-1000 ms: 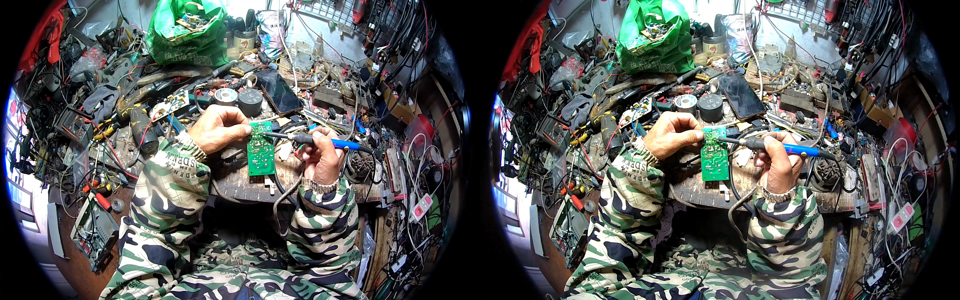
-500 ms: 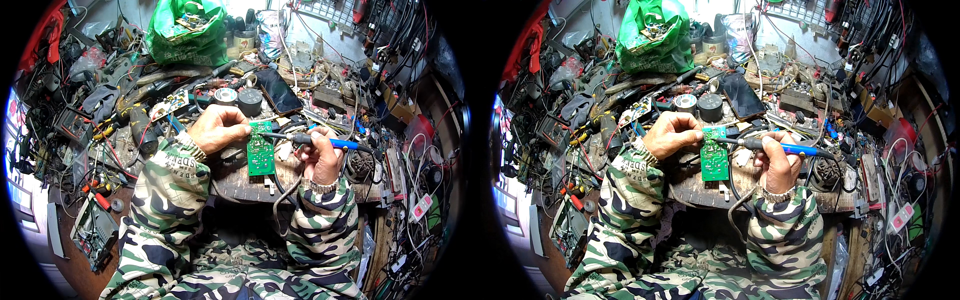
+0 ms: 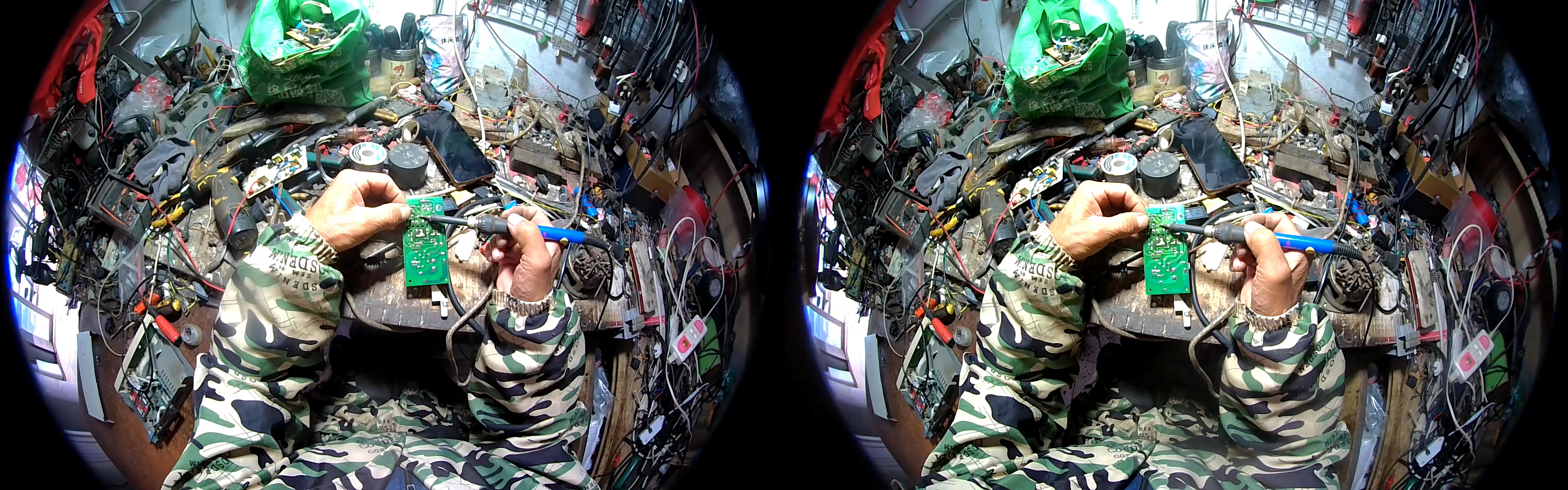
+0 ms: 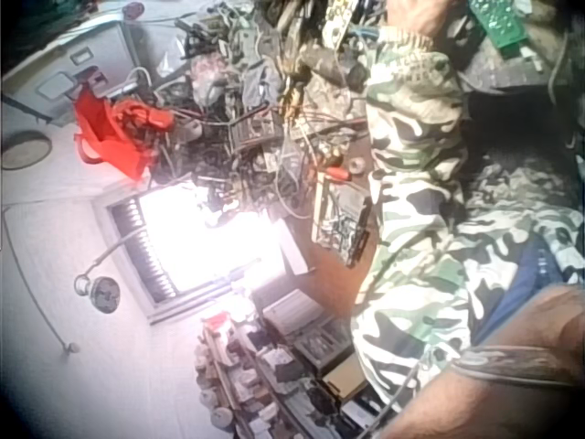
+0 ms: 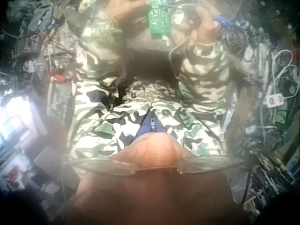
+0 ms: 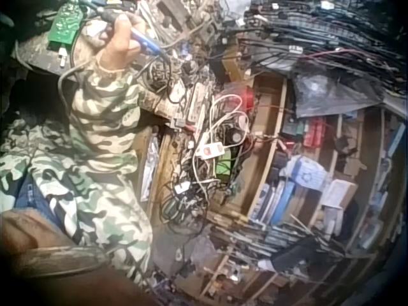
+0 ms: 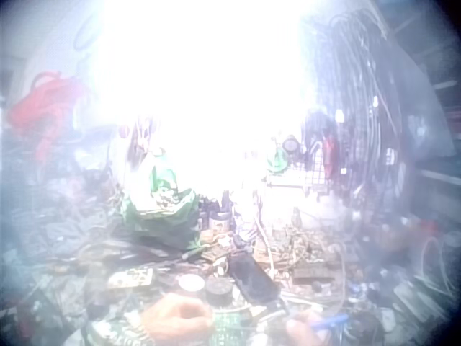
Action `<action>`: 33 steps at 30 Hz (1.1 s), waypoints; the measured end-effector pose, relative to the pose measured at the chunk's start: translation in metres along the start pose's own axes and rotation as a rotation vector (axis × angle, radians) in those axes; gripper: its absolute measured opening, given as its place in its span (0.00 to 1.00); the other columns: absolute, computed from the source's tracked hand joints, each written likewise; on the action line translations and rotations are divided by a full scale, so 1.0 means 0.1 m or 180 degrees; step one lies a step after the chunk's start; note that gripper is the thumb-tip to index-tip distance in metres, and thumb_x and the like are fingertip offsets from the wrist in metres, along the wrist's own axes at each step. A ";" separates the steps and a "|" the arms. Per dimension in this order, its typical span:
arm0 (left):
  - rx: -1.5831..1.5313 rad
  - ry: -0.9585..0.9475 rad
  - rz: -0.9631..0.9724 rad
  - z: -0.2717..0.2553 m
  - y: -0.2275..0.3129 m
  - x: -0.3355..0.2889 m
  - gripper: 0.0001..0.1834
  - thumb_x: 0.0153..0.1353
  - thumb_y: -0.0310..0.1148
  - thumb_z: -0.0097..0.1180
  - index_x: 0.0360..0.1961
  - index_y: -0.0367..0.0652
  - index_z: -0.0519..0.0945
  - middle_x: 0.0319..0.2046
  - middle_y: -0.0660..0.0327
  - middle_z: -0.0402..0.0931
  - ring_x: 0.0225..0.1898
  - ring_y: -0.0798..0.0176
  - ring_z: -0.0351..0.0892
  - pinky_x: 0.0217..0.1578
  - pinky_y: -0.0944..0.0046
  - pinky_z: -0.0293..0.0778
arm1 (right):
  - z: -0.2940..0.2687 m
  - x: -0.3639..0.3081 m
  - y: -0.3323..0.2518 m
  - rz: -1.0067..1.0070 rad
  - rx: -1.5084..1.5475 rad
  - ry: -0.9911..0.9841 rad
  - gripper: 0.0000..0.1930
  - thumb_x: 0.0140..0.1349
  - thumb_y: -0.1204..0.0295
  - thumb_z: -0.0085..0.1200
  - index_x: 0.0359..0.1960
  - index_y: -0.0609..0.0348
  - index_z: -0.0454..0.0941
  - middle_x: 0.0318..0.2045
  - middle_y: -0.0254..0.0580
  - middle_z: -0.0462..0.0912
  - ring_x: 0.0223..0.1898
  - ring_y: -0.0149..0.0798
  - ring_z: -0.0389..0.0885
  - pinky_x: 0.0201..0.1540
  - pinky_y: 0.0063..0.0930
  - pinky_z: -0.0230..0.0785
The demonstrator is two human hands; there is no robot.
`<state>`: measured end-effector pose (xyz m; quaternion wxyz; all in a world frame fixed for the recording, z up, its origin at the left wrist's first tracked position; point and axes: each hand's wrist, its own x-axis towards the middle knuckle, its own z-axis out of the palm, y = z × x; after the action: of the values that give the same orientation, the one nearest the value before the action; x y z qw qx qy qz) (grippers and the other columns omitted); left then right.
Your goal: The person solders a small green circuit board using a soldering iron and solder wire. They then connect a power cable to a larger electronic device and test it, observing a red digital display light up.
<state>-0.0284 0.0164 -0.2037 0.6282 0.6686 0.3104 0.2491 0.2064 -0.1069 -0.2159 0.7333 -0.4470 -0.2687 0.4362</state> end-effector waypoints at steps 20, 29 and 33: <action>-0.0096 -0.0023 -0.0064 0.01 -0.02 0.01 0.06 0.65 0.26 0.66 0.38 0.34 0.83 0.33 0.64 0.83 0.34 0.73 0.82 0.38 0.70 0.79 | -0.01 -0.01 0.01 0.0030 0.0091 0.0002 0.09 0.62 0.70 0.58 0.38 0.63 0.77 0.27 0.38 0.79 0.22 0.27 0.73 0.23 0.23 0.68; 0.0068 0.0008 -0.0004 0.01 0.00 0.00 0.05 0.65 0.26 0.66 0.37 0.35 0.84 0.32 0.66 0.83 0.34 0.75 0.80 0.37 0.71 0.77 | 0.01 -0.02 -0.01 0.0042 0.0086 -0.0015 0.09 0.62 0.70 0.58 0.38 0.63 0.77 0.28 0.38 0.80 0.23 0.26 0.73 0.23 0.21 0.68; 0.0088 -0.0012 0.0056 0.02 0.01 -0.01 0.05 0.65 0.26 0.66 0.36 0.36 0.84 0.31 0.67 0.82 0.33 0.75 0.79 0.36 0.71 0.76 | 0.00 0.00 0.00 0.0028 0.0008 0.0031 0.10 0.63 0.69 0.57 0.40 0.64 0.75 0.23 0.40 0.76 0.19 0.31 0.71 0.22 0.26 0.67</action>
<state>-0.0275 0.0145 -0.2032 0.6172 0.6803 0.3067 0.2492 0.2061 -0.1073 -0.2160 0.7332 -0.4493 -0.2626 0.4376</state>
